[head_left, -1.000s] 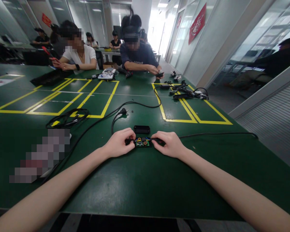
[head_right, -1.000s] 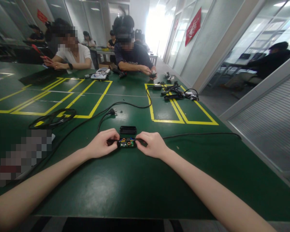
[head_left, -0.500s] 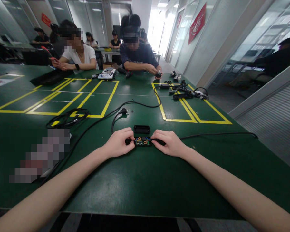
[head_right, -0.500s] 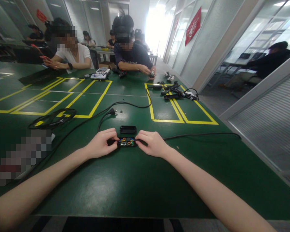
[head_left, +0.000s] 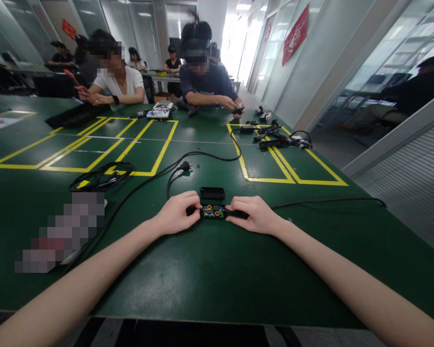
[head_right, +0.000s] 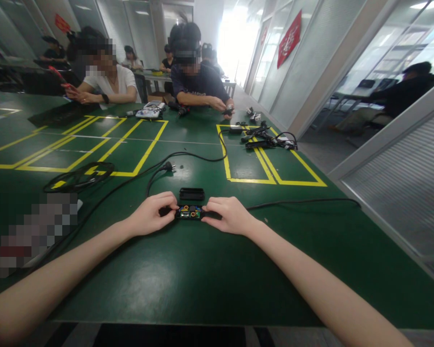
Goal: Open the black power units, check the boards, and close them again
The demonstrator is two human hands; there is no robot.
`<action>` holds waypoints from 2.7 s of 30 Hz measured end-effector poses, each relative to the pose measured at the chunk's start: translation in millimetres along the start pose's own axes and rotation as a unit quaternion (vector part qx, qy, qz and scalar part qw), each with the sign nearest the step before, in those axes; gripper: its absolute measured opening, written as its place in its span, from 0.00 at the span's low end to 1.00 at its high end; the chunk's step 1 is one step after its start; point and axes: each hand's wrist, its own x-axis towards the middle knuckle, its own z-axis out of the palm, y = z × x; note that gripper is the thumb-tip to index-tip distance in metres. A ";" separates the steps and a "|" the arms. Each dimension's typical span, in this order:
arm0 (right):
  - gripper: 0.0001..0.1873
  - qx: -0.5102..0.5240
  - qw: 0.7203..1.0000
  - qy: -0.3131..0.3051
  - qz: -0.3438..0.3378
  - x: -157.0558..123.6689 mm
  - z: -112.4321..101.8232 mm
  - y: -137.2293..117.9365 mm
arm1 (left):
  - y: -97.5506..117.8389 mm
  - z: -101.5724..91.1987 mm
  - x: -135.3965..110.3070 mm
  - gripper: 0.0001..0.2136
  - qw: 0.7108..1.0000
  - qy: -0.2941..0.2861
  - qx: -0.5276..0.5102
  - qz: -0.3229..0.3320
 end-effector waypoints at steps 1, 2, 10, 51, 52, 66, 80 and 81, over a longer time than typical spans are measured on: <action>0.08 0.005 1.000 -0.002 0.004 -0.1 -0.1 0.3 | -0.3 -0.5 0.3 0.05 1.000 -0.003 -0.002 -0.002; 0.08 0.012 1.000 -0.005 0.008 0.0 -0.5 0.5 | -0.7 -1.2 0.6 0.04 1.000 -0.007 -0.006 -0.005; 0.09 0.013 0.999 -0.030 0.003 7.3 -10.5 -2.9 | -3.8 -6.7 3.5 0.05 0.998 -0.054 -0.026 -0.010; 0.16 0.299 0.888 0.123 0.326 17.3 12.2 -2.5 | -6.2 -2.0 13.5 0.07 0.959 0.068 -0.197 -0.193; 0.16 0.304 0.887 0.122 0.325 17.2 12.1 -2.5 | -5.8 -2.4 13.7 0.07 0.959 0.068 -0.199 -0.192; 0.18 0.342 0.873 0.138 0.319 14.7 11.2 -0.9 | -4.2 -4.7 14.5 0.09 0.955 0.061 -0.215 -0.194; 0.15 0.398 0.856 0.136 0.300 14.6 6.4 -4.4 | 0.4 -7.6 15.3 0.11 0.953 0.052 -0.209 -0.215; 0.15 0.400 0.855 0.136 0.300 14.8 6.1 -5.0 | 0.4 -7.7 15.4 0.11 0.952 0.053 -0.211 -0.214</action>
